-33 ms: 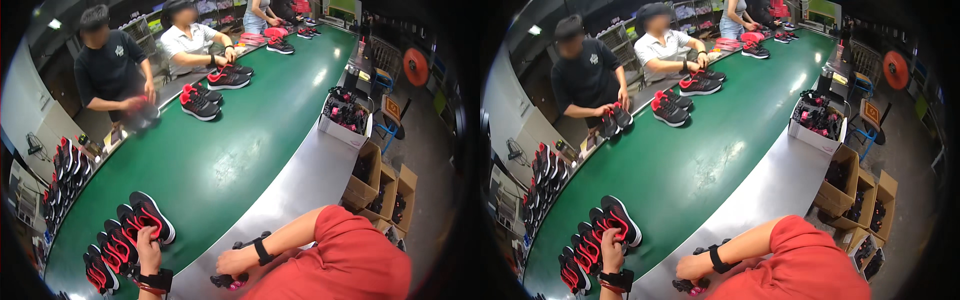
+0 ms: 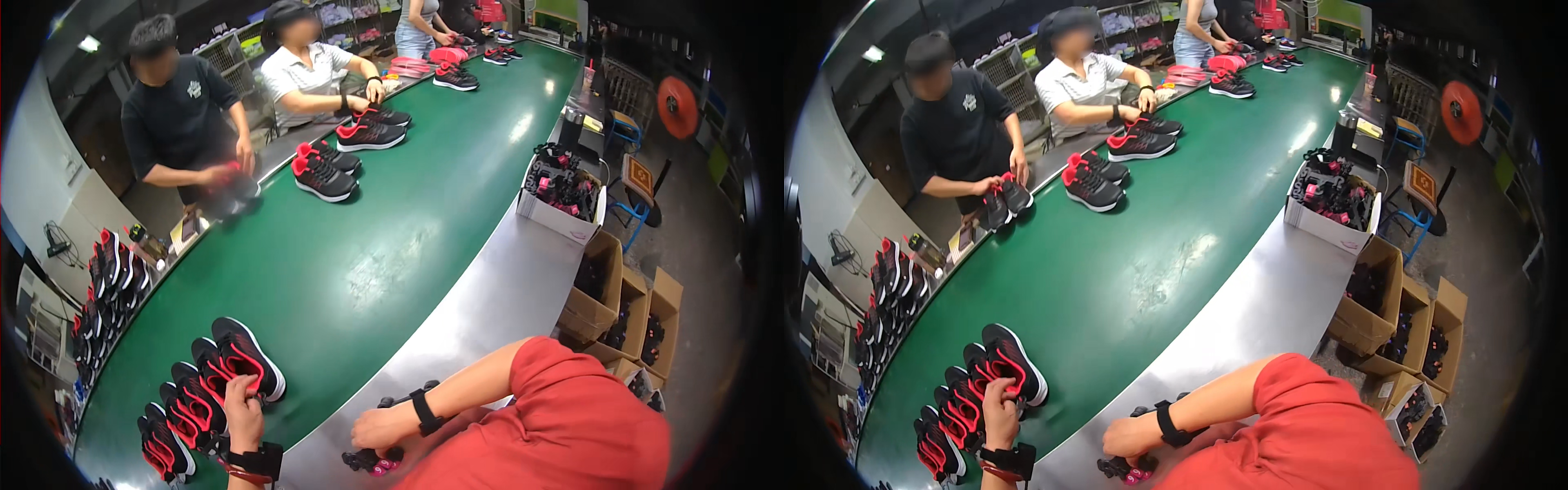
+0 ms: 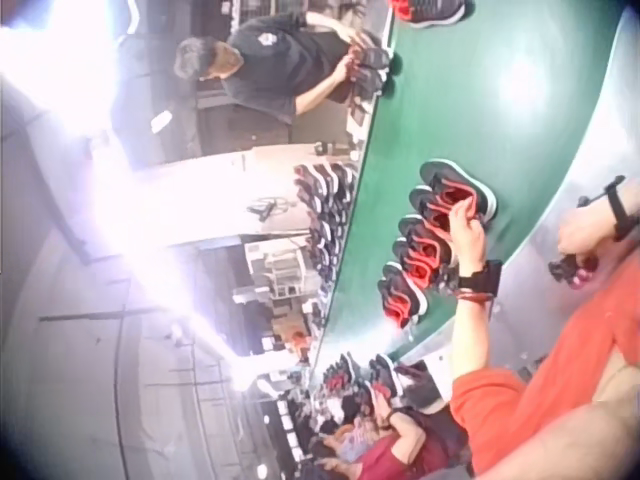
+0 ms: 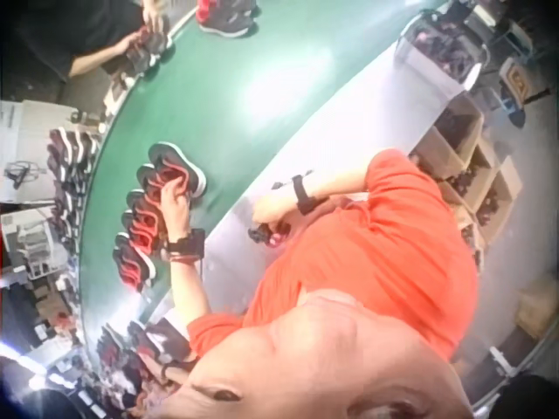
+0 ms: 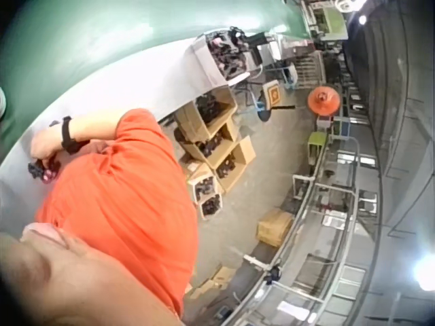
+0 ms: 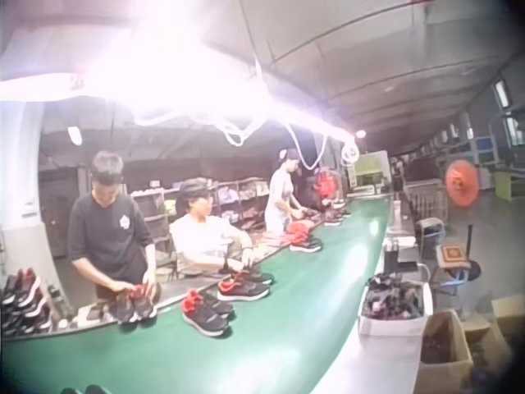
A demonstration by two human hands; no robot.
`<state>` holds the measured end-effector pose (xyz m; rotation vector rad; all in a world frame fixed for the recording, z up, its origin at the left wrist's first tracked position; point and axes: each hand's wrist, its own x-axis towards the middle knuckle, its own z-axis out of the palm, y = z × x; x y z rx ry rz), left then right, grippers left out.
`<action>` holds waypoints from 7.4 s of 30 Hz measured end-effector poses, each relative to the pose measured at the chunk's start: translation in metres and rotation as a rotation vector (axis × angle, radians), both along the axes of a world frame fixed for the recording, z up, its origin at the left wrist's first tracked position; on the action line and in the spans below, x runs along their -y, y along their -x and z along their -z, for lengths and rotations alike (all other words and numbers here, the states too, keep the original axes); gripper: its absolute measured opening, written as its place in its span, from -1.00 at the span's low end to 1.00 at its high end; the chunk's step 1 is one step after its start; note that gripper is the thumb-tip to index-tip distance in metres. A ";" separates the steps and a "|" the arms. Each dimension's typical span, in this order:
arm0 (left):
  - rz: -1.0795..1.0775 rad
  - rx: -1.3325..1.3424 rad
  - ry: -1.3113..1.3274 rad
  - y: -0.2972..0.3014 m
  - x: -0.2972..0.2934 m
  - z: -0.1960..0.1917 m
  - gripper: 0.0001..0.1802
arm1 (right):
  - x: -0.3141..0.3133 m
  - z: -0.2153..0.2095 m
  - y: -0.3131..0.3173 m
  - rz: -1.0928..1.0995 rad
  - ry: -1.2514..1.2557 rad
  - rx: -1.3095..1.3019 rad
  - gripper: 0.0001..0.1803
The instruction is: Attaching plastic size/brand tags onto sneakers on an assembly line conveyor belt.
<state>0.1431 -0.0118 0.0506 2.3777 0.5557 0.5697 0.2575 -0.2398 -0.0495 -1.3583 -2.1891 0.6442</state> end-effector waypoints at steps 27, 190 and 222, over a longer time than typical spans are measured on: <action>-0.034 -0.242 0.034 -0.094 -0.041 0.026 -0.55 | -0.003 -0.055 -0.198 0.664 0.798 -1.059 -0.80; 0.337 -0.403 -0.140 -0.197 0.024 0.079 -0.71 | -0.007 0.001 -0.160 0.714 0.715 -1.371 -0.77; 0.108 -0.741 0.169 -0.149 0.045 0.064 -0.48 | -0.064 -0.026 -0.268 0.148 -0.076 0.440 -0.63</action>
